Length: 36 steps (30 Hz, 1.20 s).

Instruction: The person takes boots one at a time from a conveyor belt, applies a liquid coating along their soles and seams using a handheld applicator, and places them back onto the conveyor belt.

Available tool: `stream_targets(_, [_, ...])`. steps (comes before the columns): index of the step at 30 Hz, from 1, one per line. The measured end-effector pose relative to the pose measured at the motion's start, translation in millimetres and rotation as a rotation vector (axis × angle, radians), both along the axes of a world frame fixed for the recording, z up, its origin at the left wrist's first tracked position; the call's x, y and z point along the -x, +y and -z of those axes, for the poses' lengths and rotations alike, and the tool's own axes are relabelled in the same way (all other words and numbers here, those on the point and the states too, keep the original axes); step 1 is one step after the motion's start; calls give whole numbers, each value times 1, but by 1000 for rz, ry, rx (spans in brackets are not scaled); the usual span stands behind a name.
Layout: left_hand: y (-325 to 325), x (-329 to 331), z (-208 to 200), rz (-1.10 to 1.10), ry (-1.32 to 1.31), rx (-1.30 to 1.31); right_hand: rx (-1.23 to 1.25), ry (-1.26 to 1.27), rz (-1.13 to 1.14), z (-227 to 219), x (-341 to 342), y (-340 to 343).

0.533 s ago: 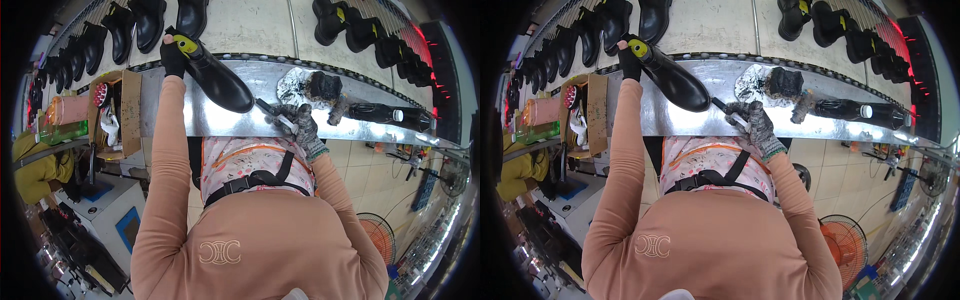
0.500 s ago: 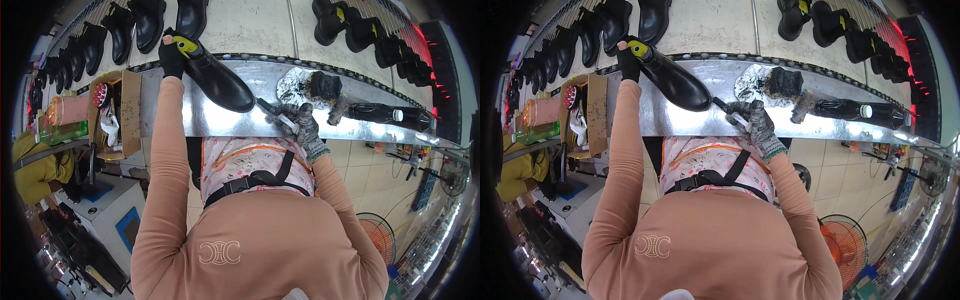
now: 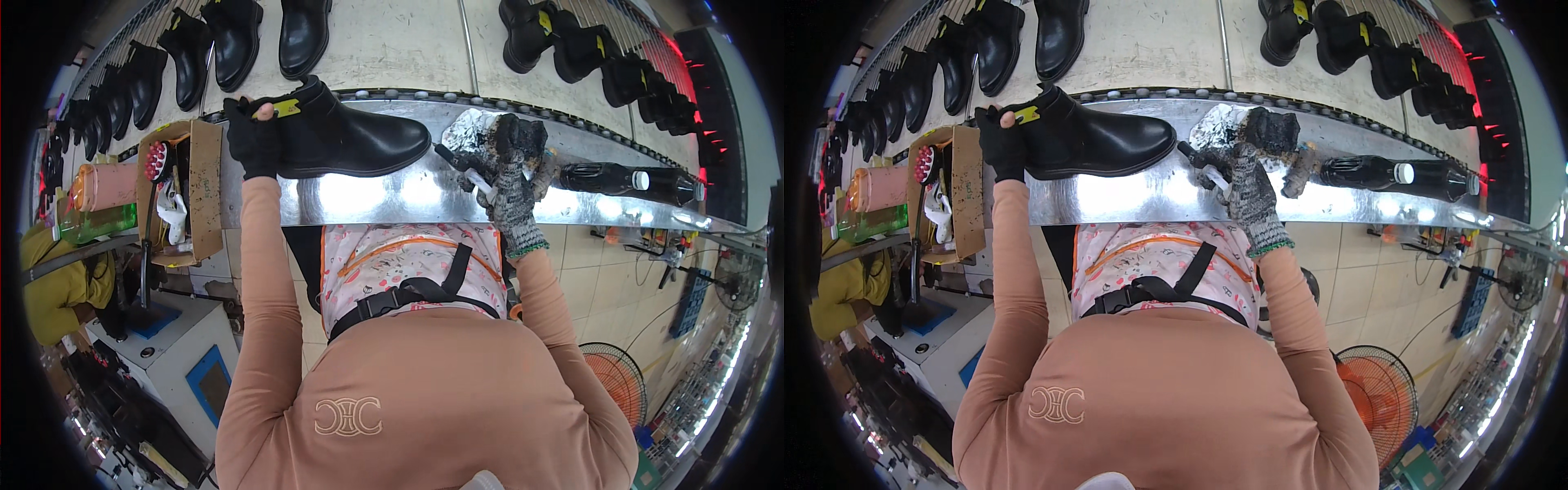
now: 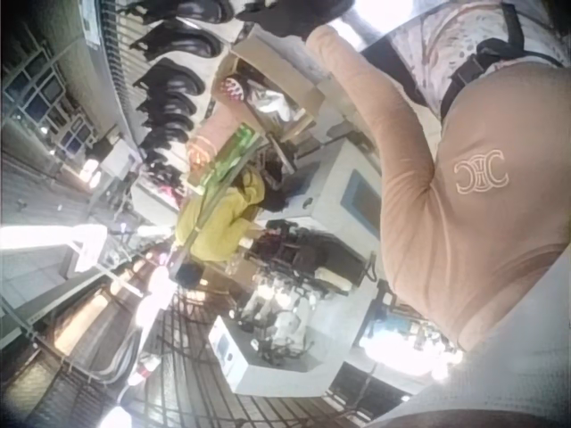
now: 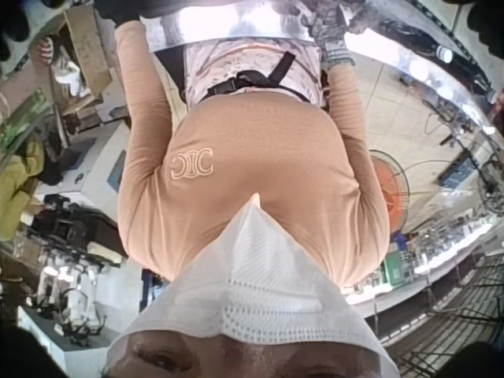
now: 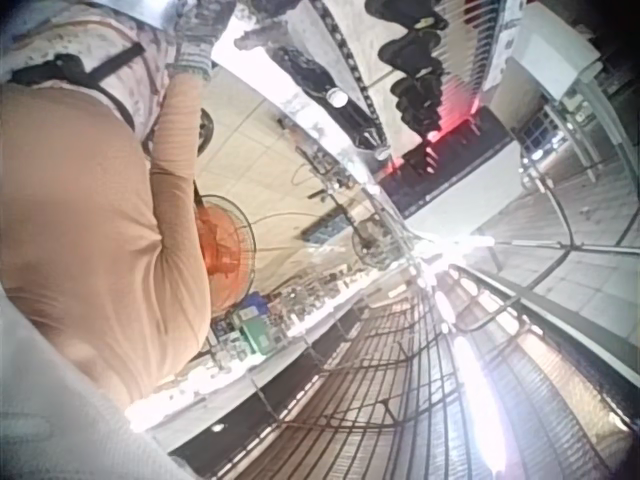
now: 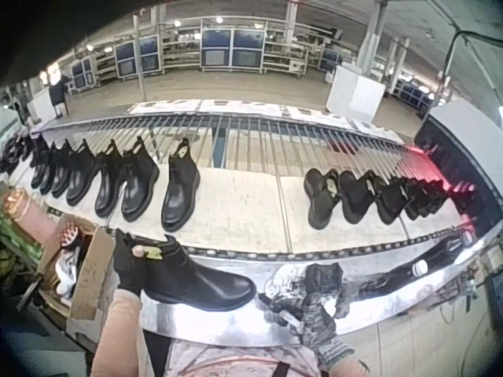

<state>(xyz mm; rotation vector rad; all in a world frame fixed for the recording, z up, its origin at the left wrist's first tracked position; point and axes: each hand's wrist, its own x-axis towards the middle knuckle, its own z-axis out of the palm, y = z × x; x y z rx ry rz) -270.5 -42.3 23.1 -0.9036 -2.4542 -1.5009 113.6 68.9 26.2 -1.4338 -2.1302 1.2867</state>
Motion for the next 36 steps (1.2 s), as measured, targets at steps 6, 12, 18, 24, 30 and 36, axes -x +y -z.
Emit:
stream_targets(6, [-29, -36, -19, 58, -32, -13, 75, -31, 62, 5, 2, -1])
stream_targets(12, [-53, -72, -34, 16, -34, 106, -55, 42, 75, 2, 11, -3])
stream_targets(18, [-68, -114, -65, 91, -113, 254, -363, -5, -97, -26, 18, -7])
stream_targets(24, [-74, -141, -75, 303, -457, 233, -256, 88, -172, -68, 29, -14])
stream_targets(30, [-78, -161, -57, 472, -586, 224, -167, 138, -216, -61, 24, -14])
stream_targets(36, [-77, -170, -42, 544, -818, 42, -147, 177, -231, -65, 17, -27])
